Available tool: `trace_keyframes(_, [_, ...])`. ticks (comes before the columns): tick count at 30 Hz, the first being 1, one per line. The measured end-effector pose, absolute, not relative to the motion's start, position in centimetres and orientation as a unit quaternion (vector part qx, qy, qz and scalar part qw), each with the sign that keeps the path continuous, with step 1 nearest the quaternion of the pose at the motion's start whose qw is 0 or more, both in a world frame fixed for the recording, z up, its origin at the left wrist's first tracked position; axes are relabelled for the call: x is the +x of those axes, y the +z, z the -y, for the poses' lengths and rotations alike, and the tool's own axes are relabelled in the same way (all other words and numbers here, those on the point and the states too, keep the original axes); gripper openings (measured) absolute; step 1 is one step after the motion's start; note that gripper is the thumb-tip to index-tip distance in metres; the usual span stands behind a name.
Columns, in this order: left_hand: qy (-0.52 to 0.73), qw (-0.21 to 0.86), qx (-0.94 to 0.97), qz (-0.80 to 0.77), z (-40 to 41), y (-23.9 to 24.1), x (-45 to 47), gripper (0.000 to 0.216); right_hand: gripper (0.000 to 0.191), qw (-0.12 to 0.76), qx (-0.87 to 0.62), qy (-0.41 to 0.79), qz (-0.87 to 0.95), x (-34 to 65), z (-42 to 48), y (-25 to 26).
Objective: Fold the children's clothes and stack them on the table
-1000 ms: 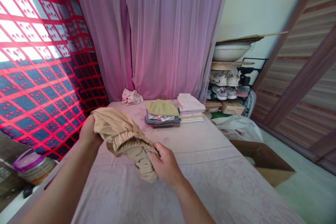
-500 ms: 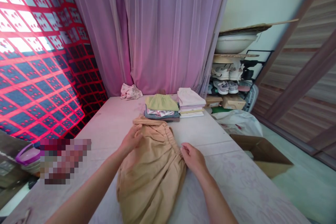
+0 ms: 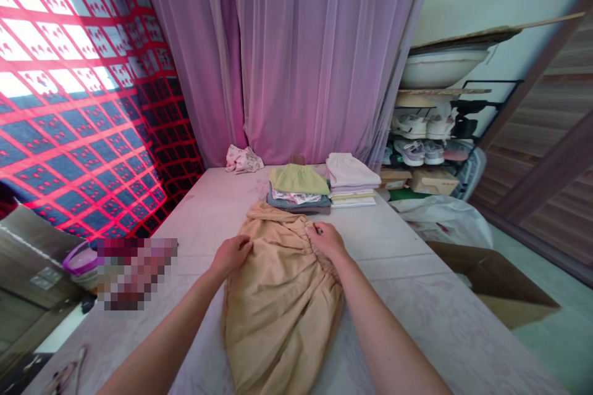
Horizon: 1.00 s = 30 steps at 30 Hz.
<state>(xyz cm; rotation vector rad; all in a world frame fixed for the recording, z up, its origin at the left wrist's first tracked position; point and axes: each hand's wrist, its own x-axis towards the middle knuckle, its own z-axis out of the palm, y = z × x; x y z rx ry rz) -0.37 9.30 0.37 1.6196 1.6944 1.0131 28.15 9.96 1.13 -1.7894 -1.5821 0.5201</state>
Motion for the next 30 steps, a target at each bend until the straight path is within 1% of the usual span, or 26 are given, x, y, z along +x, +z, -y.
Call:
trace_keyframes(2, [0.385, 0.29, 0.612, -0.627, -9.2, 0.2, -0.2, 0.008, 0.017, 0.383, -0.668, 0.267, 0.579, 28.1, -10.6, 1.1])
trace_keyframes(3, [0.389, 0.289, 0.612, -0.625, -9.0, 0.2, -0.1, 0.011, 0.016, 0.403, -0.656, 0.303, 0.561, 28.1, -10.8, 1.1])
trace_keyframes(5, [0.427, 0.3, 0.591, -0.615, -8.2, 0.3, 0.3, 0.02, 0.018, 0.436, -0.636, 0.353, 0.53, 28.0, -11.2, 1.3])
trace_keyframes(7, [0.499, 0.326, 0.551, -0.584, -7.0, 1.0, 1.3, 0.026, 0.023, 0.46, -0.625, 0.369, 0.512, 27.6, -11.4, 1.8])
trace_keyframes(9, [0.557, 0.351, 0.529, -0.535, -5.3, 2.5, 3.0, 0.027, 0.027, 0.547, -0.578, 0.414, 0.442, 26.6, -11.5, 2.8])
trace_keyframes(11, [0.535, 0.373, 0.566, -0.504, -3.3, 4.5, 5.1, 0.022, 0.024, 0.666, -0.483, 0.477, 0.31, 25.2, -11.5, 4.4])
trace_keyframes(12, [0.517, 0.403, 0.582, -0.482, -2.3, 5.5, 6.1, 0.025, 0.021, 0.712, -0.43, 0.502, 0.237, 24.3, -11.3, 5.3])
trace_keyframes(14, [0.513, 0.484, 0.569, -0.423, -0.5, 7.2, 7.8, 0.029, 0.016, 0.753, -0.363, 0.53, 0.145, 22.8, -10.8, 7.2])
trace_keyframes(15, [0.528, 0.513, 0.549, -0.395, 0.3, 7.7, 8.4, 0.03, 0.013, 0.757, -0.347, 0.539, 0.128, 22.2, -10.4, 8.2])
trace_keyframes(17, [0.557, 0.516, 0.527, -0.382, 1.3, 7.9, 8.8, 0.039, 0.01, 0.755, -0.327, 0.552, 0.134, 21.4, -9.2, 10.1])
trace_keyframes(19, [0.553, 0.452, 0.553, -0.429, 1.7, 7.4, 8.6, 0.056, 0.01, 0.753, -0.309, 0.556, 0.168, 20.9, -7.8, 11.8])
trace_keyframes(21, [0.505, 0.364, 0.61, -0.49, 1.5, 6.9, 8.1, 0.073, 0.013, 0.755, -0.295, 0.546, 0.212, 20.5, -6.3, 13.2])
trace_keyframes(22, [0.477, 0.325, 0.638, -0.509, 1.3, 6.8, 8.0, 0.076, 0.013, 0.754, -0.291, 0.539, 0.237, 20.2, -5.5, 13.8])
trace_keyframes(24, [0.439, 0.271, 0.681, -0.52, 0.6, 7.3, 7.9, 0.072, 0.015, 0.739, -0.291, 0.526, 0.305, 19.5, -3.9, 14.8])
trace_keyframes(26, [0.435, 0.249, 0.694, -0.517, -0.2, 8.4, 8.2, 0.062, 0.021, 0.71, -0.304, 0.493, 0.4, 18.6, -2.6, 15.5])
trace_keyframes(30, [0.47, 0.26, 0.62, -0.572, -2.1, 10.8, 9.2, 0.046, 0.026, 0.652, -0.354, 0.333, 0.581, 17.7, -1.3, 16.6])
